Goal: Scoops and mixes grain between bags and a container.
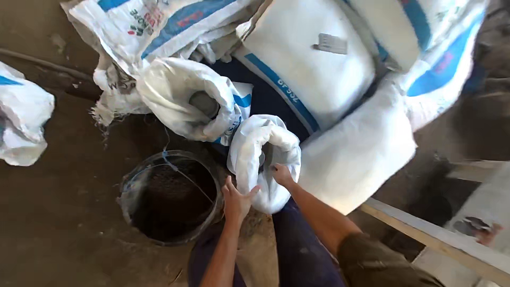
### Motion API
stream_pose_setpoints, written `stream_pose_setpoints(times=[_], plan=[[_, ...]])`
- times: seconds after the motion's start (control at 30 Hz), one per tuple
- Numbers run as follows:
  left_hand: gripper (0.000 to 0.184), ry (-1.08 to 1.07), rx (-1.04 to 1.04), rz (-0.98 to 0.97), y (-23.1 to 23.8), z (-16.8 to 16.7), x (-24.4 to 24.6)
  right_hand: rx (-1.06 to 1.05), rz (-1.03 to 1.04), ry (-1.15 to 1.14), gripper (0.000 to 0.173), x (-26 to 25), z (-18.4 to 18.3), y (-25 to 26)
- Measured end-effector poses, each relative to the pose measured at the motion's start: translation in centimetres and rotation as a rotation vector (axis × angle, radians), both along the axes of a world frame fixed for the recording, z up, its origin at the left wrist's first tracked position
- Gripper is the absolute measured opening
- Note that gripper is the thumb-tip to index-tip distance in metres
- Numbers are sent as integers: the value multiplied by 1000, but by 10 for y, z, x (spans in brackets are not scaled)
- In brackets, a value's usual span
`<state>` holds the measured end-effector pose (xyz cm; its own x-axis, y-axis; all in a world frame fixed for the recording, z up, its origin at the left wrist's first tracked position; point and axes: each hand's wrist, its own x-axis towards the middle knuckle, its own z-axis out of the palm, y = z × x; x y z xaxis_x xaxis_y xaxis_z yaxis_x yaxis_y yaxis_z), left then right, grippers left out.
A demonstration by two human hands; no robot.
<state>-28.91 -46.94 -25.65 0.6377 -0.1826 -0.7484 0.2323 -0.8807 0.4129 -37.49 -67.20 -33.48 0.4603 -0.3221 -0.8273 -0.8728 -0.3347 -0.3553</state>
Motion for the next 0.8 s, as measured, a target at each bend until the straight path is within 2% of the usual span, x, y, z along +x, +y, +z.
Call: stream_pose_setpoints(times=[0.07,0.17,0.2,0.27,0.3,0.33,0.37,0.4,0.5,0.53,0.57,0.7,0.8], plan=[[102,-62,16,99,-11,-37,-29,24,122,51,37,15,-89,-1],[52,-149,-101,343,-18,-76,-47,137,159,92,55,49,-165,21],[42,-151,-138,439,-17,-84,-49,134,173,41,56,45,-189,36],[33,-130,-223,625,-8,-93,-49,-1,42,-271,53,15,-264,75],[30,-113,-270,729,-7,-96,-47,47,-32,-223,58,19,-273,79],[30,-79,-322,830,-7,-96,-44,114,-18,-41,65,39,-259,71],[31,-42,-378,903,-5,-96,-42,158,112,188,70,67,-236,60],[32,-3,-437,962,-2,-95,-41,81,230,228,69,77,-222,59],[37,111,-648,1117,10,-101,-42,-316,379,-178,55,55,-222,56],[38,150,-699,1159,14,-104,-43,-410,384,-314,50,50,-222,50],[39,176,-731,1195,19,-103,-43,-440,413,-342,51,49,-219,45],[47,201,-883,1278,39,-101,-35,-365,549,-8,55,64,-219,31],[50,261,-960,1307,40,-98,-36,-368,584,30,74,48,-236,24]])
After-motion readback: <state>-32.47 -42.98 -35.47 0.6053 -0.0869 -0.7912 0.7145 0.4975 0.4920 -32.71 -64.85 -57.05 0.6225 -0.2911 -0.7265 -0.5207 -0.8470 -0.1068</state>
